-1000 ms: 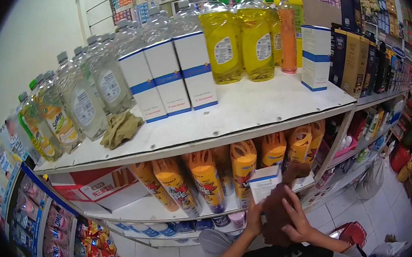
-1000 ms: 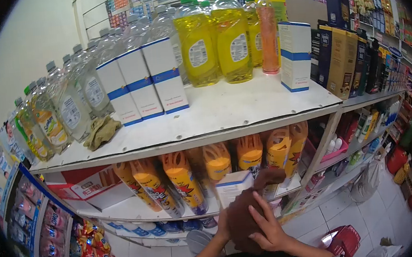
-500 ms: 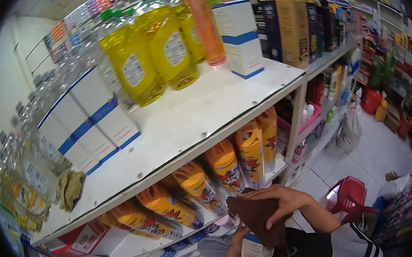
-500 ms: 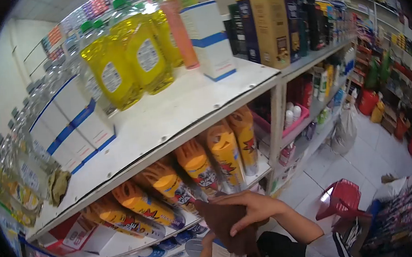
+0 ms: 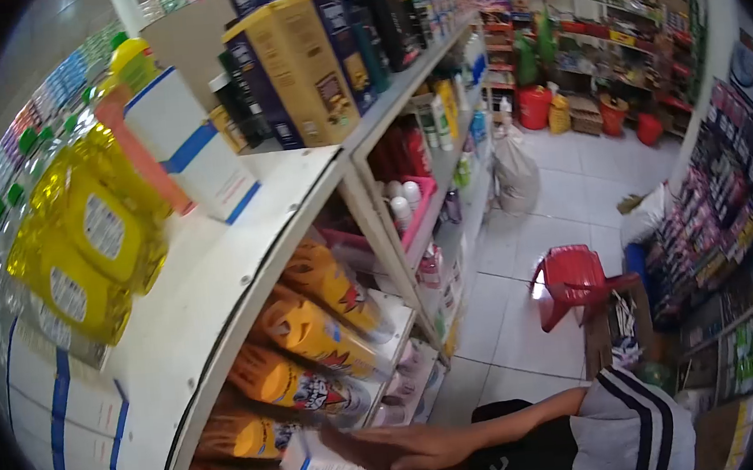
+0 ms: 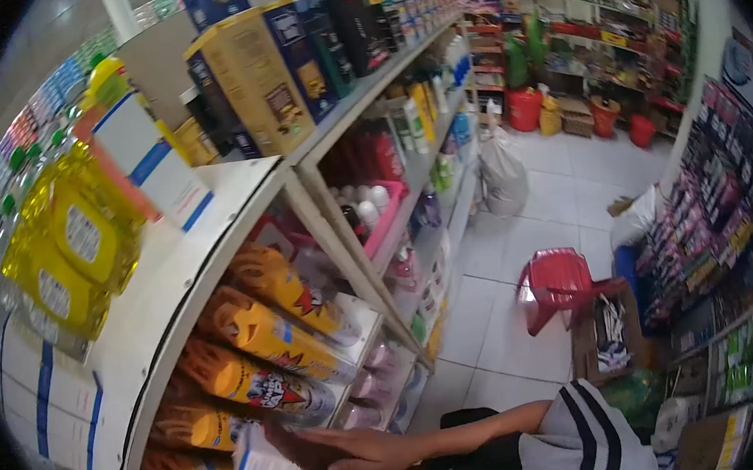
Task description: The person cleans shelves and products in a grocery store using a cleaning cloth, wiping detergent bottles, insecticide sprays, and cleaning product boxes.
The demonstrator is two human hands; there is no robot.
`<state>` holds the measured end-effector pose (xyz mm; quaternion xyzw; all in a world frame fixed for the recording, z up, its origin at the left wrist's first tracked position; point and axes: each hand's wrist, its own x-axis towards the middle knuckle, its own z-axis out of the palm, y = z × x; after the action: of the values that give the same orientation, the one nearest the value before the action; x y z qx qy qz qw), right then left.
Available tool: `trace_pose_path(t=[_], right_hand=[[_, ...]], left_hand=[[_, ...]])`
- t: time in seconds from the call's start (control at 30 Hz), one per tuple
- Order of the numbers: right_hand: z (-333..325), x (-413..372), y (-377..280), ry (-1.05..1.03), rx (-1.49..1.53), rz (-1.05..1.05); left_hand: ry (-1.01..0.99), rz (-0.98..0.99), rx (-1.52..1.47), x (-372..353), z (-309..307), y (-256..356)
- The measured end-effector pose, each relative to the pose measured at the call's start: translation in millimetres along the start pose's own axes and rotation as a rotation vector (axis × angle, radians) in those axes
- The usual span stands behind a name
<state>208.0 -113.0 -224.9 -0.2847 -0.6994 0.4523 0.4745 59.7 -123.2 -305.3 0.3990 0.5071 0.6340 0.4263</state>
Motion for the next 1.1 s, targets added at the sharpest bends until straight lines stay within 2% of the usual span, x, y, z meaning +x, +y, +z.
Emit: trace_pose_path(t=[0.07, 0.17, 0.27, 0.37, 0.4, 0.5, 0.53, 0.63, 0.67, 0.77, 0.9, 0.93, 0.97, 1.0, 1.1], right_hand=[[5, -12, 8, -0.108, 0.087, 0.107], [4, -6, 17, -0.211, 0.277, 0.129], [2, -1, 37, -0.452, 0.367, 0.271], [5, -8, 53, -0.518, 0.705, 0.488], [9, -12, 51, -0.435, 0.868, 0.588], [12, -12, 40, -0.26, 0.919, 0.776], [6, -4, 28, -0.205, 0.776, 0.798], [2, 3, 34, -0.087, 0.612, 0.475], [0, 6, 35, -0.054, 0.471, 0.391], [1, 5, 42, -0.08, 0.438, 0.258], [0, -4, 36, -0.002, 0.378, 0.396], [-8, -3, 25, 0.014, 0.384, 0.457], [-13, -3, 19, 0.03, 0.391, 0.516], [-10, -3, 22, -0.005, 0.431, 0.664], [-15, -10, 15, -0.052, 0.344, 0.636]], left_hand=[[0.047, 0.103, 0.075, -1, 11, 13], [0.101, 0.225, 0.131, -7, 20, 22], [0.14, 0.323, 0.151, -12, 26, 26], [0.174, 0.405, 0.173, -17, 30, 30], [0.186, 0.433, 0.177, -18, 31, 31], [0.222, 0.507, 0.199, -21, 33, 34], [0.23, 0.53, 0.205, -22, 35, 35], [0.253, 0.594, 0.214, -24, 38, 38], [0.259, 0.611, 0.221, -25, 38, 38], [0.276, 0.659, 0.233, -27, 38, 39], [0.301, 0.51, 0.217, -23, 44, 52], [0.32, 0.428, 0.1, -24, 47, 55], [0.334, 0.472, 0.118, -20, 45, 53], [0.347, 0.517, 0.137, -13, 44, 56], [0.325, 0.662, 0.194, -3, 45, 64]])
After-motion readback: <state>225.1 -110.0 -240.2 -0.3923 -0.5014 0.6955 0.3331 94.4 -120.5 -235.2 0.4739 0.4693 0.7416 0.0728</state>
